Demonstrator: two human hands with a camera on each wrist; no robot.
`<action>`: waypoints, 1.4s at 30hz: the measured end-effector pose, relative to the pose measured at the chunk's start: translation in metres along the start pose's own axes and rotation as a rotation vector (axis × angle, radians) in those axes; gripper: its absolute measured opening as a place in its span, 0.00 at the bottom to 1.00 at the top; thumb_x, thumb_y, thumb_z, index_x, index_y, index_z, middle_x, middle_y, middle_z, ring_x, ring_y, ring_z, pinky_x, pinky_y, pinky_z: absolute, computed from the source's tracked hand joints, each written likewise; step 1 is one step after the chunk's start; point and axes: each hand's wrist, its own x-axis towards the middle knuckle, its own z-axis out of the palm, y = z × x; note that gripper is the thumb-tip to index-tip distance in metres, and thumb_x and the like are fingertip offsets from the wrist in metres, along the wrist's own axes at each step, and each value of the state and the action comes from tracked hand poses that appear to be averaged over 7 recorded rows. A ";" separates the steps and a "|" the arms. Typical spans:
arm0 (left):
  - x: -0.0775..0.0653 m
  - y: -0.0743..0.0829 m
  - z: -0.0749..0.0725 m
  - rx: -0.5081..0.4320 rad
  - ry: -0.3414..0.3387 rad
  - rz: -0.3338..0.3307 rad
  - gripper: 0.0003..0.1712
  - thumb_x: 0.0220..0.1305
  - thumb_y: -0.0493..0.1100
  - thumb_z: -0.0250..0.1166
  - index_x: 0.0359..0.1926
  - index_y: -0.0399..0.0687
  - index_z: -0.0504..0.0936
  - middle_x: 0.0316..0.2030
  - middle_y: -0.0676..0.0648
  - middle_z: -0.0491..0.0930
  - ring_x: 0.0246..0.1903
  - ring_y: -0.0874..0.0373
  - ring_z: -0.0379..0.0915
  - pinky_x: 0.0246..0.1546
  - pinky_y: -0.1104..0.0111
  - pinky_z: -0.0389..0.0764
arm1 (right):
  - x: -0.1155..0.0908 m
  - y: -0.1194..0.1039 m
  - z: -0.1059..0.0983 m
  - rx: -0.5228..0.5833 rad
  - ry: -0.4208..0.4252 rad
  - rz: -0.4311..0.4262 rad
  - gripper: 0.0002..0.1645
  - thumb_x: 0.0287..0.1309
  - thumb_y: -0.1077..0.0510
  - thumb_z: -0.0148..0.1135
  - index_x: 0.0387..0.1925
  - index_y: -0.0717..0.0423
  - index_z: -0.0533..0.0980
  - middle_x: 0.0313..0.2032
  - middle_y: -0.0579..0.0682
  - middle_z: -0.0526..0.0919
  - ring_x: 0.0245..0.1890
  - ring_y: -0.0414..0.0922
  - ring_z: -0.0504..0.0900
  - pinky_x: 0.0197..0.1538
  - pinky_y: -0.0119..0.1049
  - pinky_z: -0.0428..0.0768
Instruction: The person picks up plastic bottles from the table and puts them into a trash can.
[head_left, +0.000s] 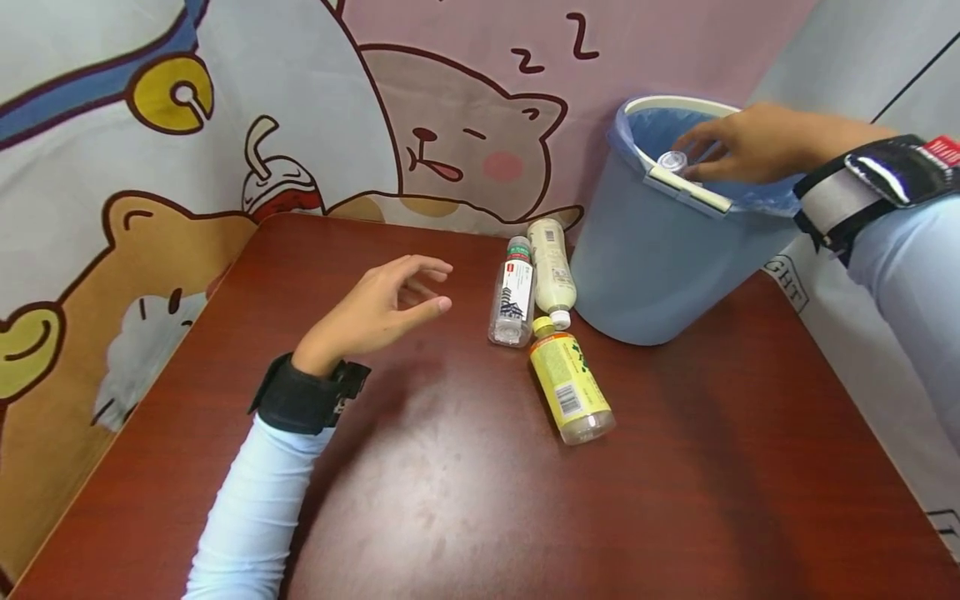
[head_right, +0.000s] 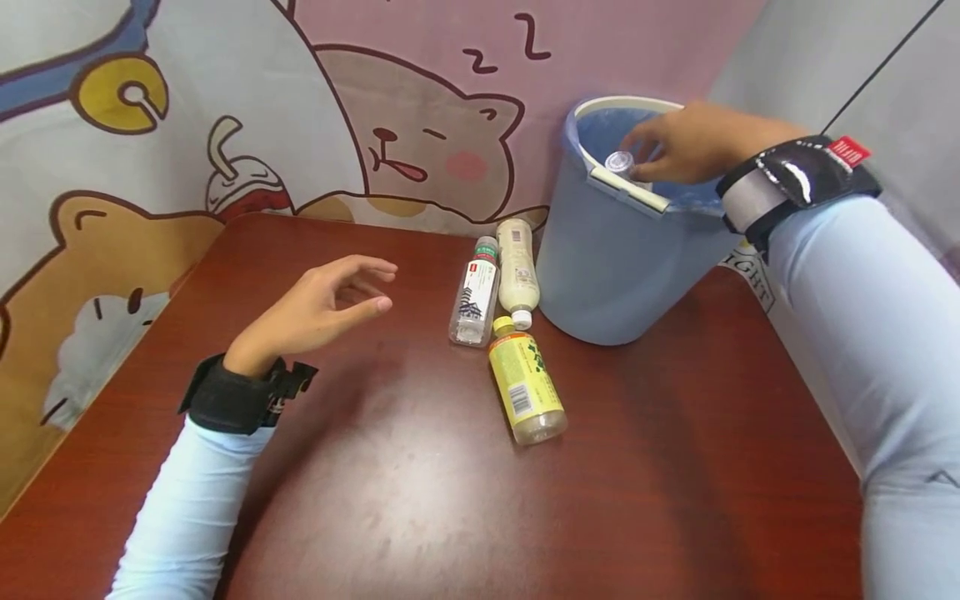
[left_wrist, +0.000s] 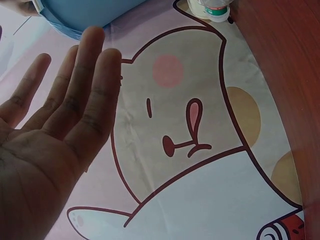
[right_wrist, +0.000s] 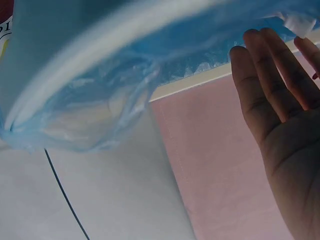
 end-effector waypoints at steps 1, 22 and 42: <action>0.001 0.000 0.000 -0.002 -0.005 -0.003 0.25 0.67 0.48 0.64 0.63 0.49 0.72 0.56 0.46 0.77 0.49 0.53 0.79 0.51 0.52 0.79 | 0.000 -0.001 0.001 0.006 -0.007 0.002 0.29 0.71 0.53 0.49 0.67 0.65 0.62 0.57 0.73 0.75 0.56 0.71 0.75 0.54 0.64 0.75; 0.010 -0.005 0.027 0.082 0.054 -0.064 0.24 0.67 0.47 0.64 0.60 0.42 0.74 0.55 0.41 0.75 0.52 0.45 0.76 0.50 0.53 0.79 | -0.066 -0.070 -0.002 0.215 0.722 -0.246 0.22 0.59 0.62 0.66 0.55 0.63 0.78 0.51 0.61 0.83 0.54 0.33 0.78 0.61 0.22 0.73; 0.056 -0.003 0.102 0.046 0.332 -0.158 0.32 0.61 0.49 0.69 0.63 0.44 0.71 0.58 0.38 0.70 0.56 0.44 0.73 0.54 0.51 0.76 | -0.053 -0.136 0.155 1.412 0.932 -0.301 0.17 0.65 0.69 0.55 0.55 0.65 0.75 0.48 0.45 0.85 0.49 0.40 0.83 0.55 0.29 0.79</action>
